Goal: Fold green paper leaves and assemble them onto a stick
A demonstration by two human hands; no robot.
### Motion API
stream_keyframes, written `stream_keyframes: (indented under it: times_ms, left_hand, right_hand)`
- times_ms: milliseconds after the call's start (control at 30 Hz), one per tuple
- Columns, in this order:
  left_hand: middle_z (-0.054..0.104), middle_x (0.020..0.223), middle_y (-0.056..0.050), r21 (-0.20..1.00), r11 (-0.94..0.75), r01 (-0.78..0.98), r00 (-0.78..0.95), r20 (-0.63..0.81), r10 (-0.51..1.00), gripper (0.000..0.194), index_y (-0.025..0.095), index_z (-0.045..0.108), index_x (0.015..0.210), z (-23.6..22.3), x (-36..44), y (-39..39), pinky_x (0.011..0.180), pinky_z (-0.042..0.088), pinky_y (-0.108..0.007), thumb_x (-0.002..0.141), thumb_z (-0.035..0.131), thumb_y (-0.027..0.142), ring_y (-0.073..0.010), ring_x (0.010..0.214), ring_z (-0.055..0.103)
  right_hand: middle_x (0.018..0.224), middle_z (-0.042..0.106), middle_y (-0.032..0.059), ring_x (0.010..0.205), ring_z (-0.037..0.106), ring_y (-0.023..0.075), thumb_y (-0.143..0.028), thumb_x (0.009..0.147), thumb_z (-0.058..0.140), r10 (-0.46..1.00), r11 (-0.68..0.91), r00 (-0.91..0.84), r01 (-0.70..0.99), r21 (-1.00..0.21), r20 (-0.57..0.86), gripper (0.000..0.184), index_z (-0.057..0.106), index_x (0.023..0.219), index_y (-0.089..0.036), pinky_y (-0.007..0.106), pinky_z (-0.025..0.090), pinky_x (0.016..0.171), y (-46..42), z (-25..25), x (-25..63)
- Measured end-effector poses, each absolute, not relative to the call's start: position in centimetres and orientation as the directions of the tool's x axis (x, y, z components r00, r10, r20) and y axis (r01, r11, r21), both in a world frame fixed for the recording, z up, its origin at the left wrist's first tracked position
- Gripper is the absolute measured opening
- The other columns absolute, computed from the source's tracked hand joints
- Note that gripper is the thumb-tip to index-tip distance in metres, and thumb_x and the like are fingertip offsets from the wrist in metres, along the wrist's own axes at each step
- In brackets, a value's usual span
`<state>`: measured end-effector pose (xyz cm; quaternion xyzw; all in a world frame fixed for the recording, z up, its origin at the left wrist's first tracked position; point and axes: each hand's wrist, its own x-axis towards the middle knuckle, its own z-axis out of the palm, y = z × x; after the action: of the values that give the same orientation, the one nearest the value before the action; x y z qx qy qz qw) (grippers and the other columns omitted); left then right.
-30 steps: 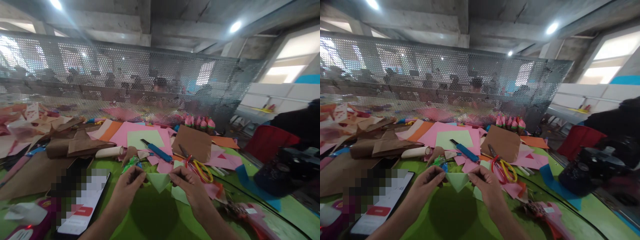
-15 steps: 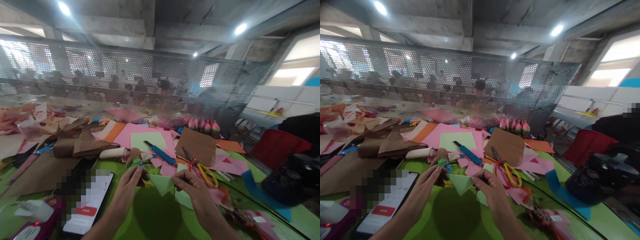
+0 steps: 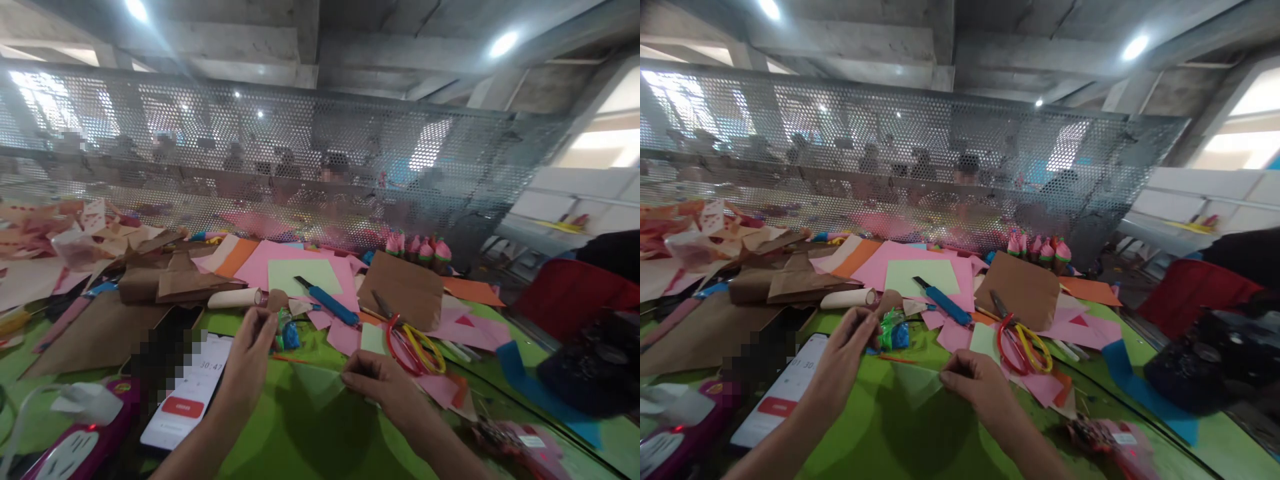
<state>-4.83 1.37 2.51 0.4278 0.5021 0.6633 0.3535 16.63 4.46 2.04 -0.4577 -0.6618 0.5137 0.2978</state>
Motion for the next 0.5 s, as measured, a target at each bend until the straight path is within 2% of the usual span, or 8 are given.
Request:
stream_keyframes:
  times_ms: [67,133,200,267,400,500]
  left_hand:
    - [0.048,0.067,0.004,0.949,-0.314,-0.004,-0.453,0.278,0.847,0.018,0.021,0.051,0.075,3.1,-5.5,1.4,0.059,0.036,-0.022,0.088,0.051,0.035,-0.0118,0.061,0.045]
    - [0.049,0.069,0.004,0.936,-0.35,0.029,-0.475,0.321,0.82,0.015,0.022,0.052,0.079,3.5,-5.9,1.4,0.059,0.037,-0.021,0.089,0.05,0.033,-0.0116,0.063,0.045]
    - [0.051,0.07,0.004,0.93,-0.364,0.053,-0.475,0.344,0.81,0.013,0.022,0.053,0.082,3.7,-6.1,1.4,0.06,0.038,-0.021,0.089,0.05,0.032,-0.0116,0.064,0.046]
    - [0.052,0.071,0.004,0.926,-0.37,0.072,-0.452,0.361,0.816,0.013,0.022,0.054,0.083,3.6,-6.0,1.3,0.06,0.038,-0.02,0.089,0.05,0.033,-0.0117,0.064,0.046]
    - [0.055,0.071,0.002,0.935,-0.328,0.138,-0.359,0.356,0.863,0.016,0.023,0.056,0.085,3.2,-5.7,0.8,0.059,0.039,-0.022,0.087,0.051,0.038,-0.0138,0.065,0.049]
    - [0.06,0.071,0.002,0.934,-0.246,0.261,-0.286,0.318,0.904,0.022,0.025,0.059,0.088,2.6,-5.6,0.4,0.059,0.041,-0.023,0.082,0.056,0.045,-0.0162,0.065,0.054]
  right_hand:
    - [0.061,0.062,0.0001,0.059,0.054,0.0149,-0.037,0.073,0.067,0.902,0.046,-0.421,0.32,-0.946,-0.099,0.021,0.068,0.07,-0.016,0.025,0.038,0.057,4.1,1.7,16.3]
    - [0.063,0.063,0.0002,0.061,0.056,0.0168,-0.04,0.077,0.064,0.914,0.092,-0.397,0.396,-0.914,-0.08,0.026,0.072,0.086,-0.017,0.026,0.039,0.057,3.8,1.5,16.0]
    - [0.062,0.062,-0.001,0.061,0.056,0.0177,-0.043,0.08,0.061,0.938,0.176,-0.346,0.517,-0.838,-0.017,0.036,0.07,0.106,-0.021,0.026,0.038,0.056,3.7,1.6,16.0]
    - [0.062,0.059,-0.0018,0.06,0.054,0.0174,-0.044,0.083,0.059,0.946,0.252,-0.316,0.582,-0.773,0.07,0.041,0.065,0.117,-0.023,0.026,0.037,0.055,3.7,2.0,16.2]
    - [0.073,0.062,0.0008,0.068,0.057,0.0174,-0.039,0.085,0.057,0.934,0.347,-0.265,0.528,-0.775,0.239,0.037,0.064,0.116,-0.021,0.026,0.042,0.06,3.1,4.5,18.3]
    - [0.086,0.066,0.004,0.075,0.06,0.0189,-0.034,0.083,0.059,0.935,0.353,-0.168,0.532,-0.769,0.313,0.035,0.064,0.115,-0.021,0.027,0.046,0.064,1.7,6.9,22.0]
